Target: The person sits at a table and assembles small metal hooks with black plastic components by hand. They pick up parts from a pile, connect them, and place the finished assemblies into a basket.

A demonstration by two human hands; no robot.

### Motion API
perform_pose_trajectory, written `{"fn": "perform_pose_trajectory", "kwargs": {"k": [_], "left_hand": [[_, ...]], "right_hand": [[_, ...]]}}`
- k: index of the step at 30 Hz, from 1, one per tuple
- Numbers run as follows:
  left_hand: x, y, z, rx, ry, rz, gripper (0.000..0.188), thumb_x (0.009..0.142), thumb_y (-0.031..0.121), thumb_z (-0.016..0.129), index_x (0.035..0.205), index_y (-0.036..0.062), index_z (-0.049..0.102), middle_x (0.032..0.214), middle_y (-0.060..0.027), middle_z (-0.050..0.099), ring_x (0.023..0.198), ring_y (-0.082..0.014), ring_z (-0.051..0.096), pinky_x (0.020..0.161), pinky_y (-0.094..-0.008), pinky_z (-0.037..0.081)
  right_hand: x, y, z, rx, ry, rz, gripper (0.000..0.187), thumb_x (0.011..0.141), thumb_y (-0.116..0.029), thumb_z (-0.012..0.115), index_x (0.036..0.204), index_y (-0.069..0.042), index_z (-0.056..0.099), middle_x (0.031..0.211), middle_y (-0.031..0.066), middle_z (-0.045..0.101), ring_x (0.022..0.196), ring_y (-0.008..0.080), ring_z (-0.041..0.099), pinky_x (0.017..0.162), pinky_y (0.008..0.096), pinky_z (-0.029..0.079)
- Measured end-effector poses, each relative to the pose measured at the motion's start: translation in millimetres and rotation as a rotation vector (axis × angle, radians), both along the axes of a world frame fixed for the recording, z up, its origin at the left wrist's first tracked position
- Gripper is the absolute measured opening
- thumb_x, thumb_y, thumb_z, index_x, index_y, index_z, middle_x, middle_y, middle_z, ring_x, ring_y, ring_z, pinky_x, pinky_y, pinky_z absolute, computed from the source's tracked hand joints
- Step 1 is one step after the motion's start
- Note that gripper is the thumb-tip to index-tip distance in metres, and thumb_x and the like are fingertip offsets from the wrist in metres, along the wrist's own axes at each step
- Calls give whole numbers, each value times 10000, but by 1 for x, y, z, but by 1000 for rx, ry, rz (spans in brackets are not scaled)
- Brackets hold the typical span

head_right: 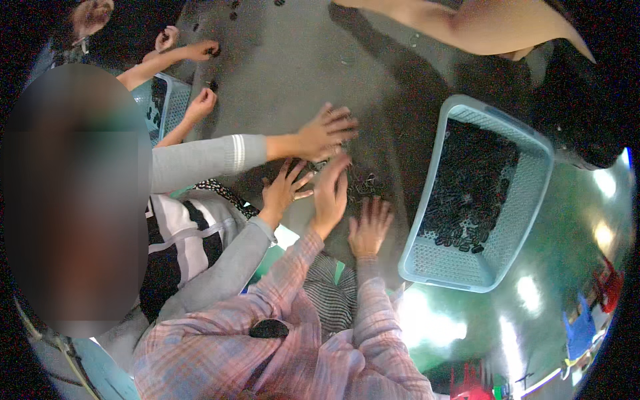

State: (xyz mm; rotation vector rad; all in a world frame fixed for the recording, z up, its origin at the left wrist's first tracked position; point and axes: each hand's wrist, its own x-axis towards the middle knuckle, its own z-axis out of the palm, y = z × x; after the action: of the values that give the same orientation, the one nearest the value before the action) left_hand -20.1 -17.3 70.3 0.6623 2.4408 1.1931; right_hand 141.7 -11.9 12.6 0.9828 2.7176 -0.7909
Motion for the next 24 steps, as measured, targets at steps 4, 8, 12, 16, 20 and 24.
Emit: {"fn": "perform_pose_trajectory", "kwargs": {"k": [4, 8, 12, 16, 20, 24], "left_hand": [[42, -24, 37, -57, 56, -76, 468, 880, 93, 524, 1331, 11, 427, 1401, -197, 393, 1328, -355, 330, 1080, -415, 276], [89, -87, 2, -312, -10, -6, 791, 824, 246, 624, 1422, -39, 191, 1485, -239, 172, 1383, -400, 152, 1114, -477, 182], [122, -126, -14, -713, 2, -99, 1195, 658, 574, 716, 1428, -78, 76, 1477, -328, -12, 1377, -482, 4, 1098, -580, 102], [127, -80, -28, -742, 108, -8, 1310, 584, 705, 678, 1417, -103, 70, 1464, -354, -6, 1370, -497, 0, 1095, -590, 66], [110, -60, -55, -570, 231, 44, 1333, 560, 782, 622, 1414, -100, 103, 1459, -358, 45, 1371, -489, 44, 1102, -573, 81], [66, -18, -61, -448, 345, 133, 1316, 550, 716, 695, 1432, -61, 104, 1470, -342, 47, 1377, -476, 42, 1113, -554, 81]], "right_hand": [[-10, -12, 0, -105, 140, 75, 696, 868, -362, 528, 1421, -18, 282, 1503, 169, 219, 1392, 385, 158, 1127, 522, 109], [17, 0, 26, -42, 84, -138, 757, 873, -388, 542, 1433, 7, 221, 1506, 173, 197, 1400, 371, 132, 1131, 508, 115], [54, -13, 18, -90, 95, -95, 743, 883, -370, 540, 1452, -31, 203, 1516, 142, 183, 1406, 347, 122, 1141, 486, 102], [80, -11, -15, -1, 51, -77, 673, 901, -329, 503, 1454, -63, 224, 1517, 100, 204, 1411, 312, 133, 1144, 474, 104], [85, -14, -22, 39, 23, -54, 624, 908, -313, 469, 1445, -76, 258, 1513, 83, 226, 1411, 298, 143, 1144, 464, 112], [87, -23, -32, 55, 42, -34, 611, 900, -329, 469, 1428, -74, 300, 1507, 83, 242, 1406, 299, 156, 1142, 465, 117]]}}
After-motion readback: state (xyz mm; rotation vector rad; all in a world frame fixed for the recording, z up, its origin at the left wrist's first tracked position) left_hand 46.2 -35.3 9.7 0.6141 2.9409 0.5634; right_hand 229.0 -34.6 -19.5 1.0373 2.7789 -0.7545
